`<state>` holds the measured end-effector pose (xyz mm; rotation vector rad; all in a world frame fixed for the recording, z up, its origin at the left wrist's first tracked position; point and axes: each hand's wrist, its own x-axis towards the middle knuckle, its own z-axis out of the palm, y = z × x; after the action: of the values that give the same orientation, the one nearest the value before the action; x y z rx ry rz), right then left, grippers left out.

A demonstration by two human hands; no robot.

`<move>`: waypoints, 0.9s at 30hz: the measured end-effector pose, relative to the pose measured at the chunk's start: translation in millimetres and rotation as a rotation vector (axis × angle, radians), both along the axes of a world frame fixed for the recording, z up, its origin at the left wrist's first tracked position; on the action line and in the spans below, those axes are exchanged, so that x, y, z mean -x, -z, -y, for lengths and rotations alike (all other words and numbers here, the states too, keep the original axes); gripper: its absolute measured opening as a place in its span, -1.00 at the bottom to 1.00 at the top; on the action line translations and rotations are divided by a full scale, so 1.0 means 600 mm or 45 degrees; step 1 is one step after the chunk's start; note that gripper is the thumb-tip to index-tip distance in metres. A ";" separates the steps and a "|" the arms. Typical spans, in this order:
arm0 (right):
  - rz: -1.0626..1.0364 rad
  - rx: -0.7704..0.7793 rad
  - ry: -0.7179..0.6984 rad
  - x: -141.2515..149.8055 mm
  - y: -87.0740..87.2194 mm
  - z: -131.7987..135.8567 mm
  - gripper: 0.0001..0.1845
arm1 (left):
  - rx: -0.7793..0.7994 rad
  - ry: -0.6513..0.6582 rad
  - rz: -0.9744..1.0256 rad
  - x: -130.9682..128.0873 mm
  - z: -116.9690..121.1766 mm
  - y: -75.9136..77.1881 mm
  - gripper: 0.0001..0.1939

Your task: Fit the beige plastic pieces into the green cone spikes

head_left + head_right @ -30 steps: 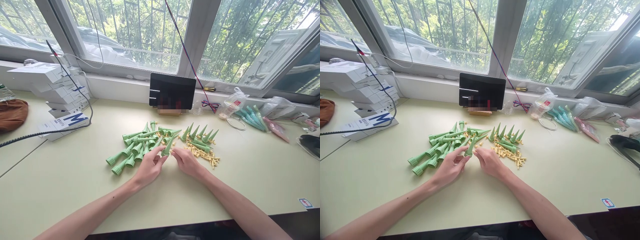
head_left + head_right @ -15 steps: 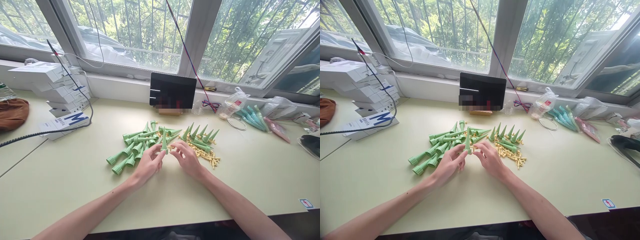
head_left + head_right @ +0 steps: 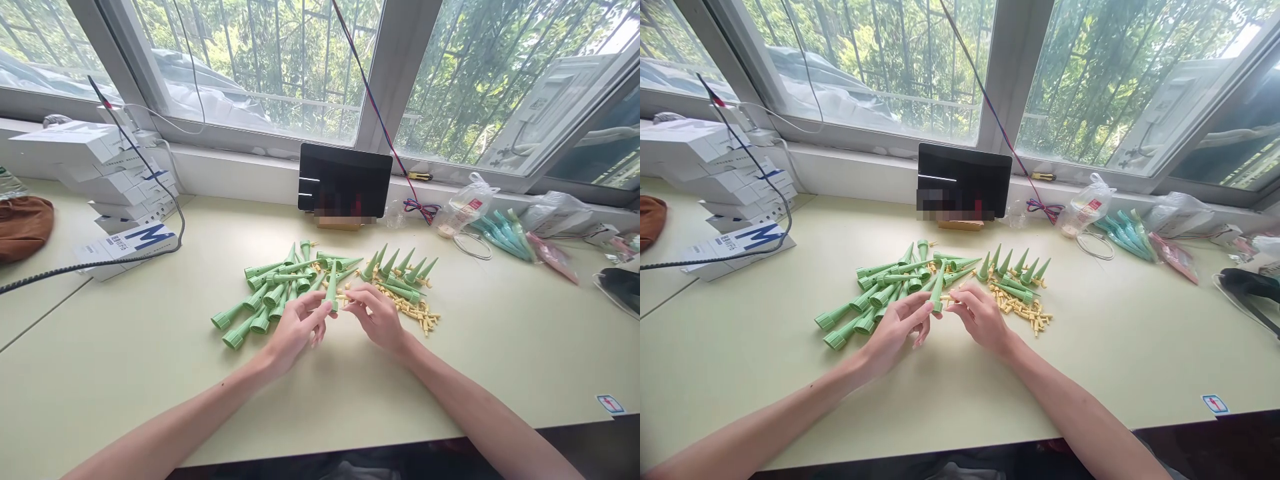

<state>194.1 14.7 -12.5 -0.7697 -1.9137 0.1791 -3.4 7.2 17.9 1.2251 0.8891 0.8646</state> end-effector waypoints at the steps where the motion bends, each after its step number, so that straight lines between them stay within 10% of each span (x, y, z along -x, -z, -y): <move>1: 0.004 -0.010 0.006 0.000 0.000 0.000 -0.88 | 0.001 -0.006 -0.009 -0.001 0.000 0.000 -0.55; 27: 0.112 0.144 0.146 0.005 -0.004 0.009 -0.60 | -0.699 0.010 -0.309 0.002 0.004 0.020 -0.68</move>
<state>191.4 9.1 -10.3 -0.9752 -1.9486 0.1866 -4.6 4.7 5.7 1.8378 0.8634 1.0044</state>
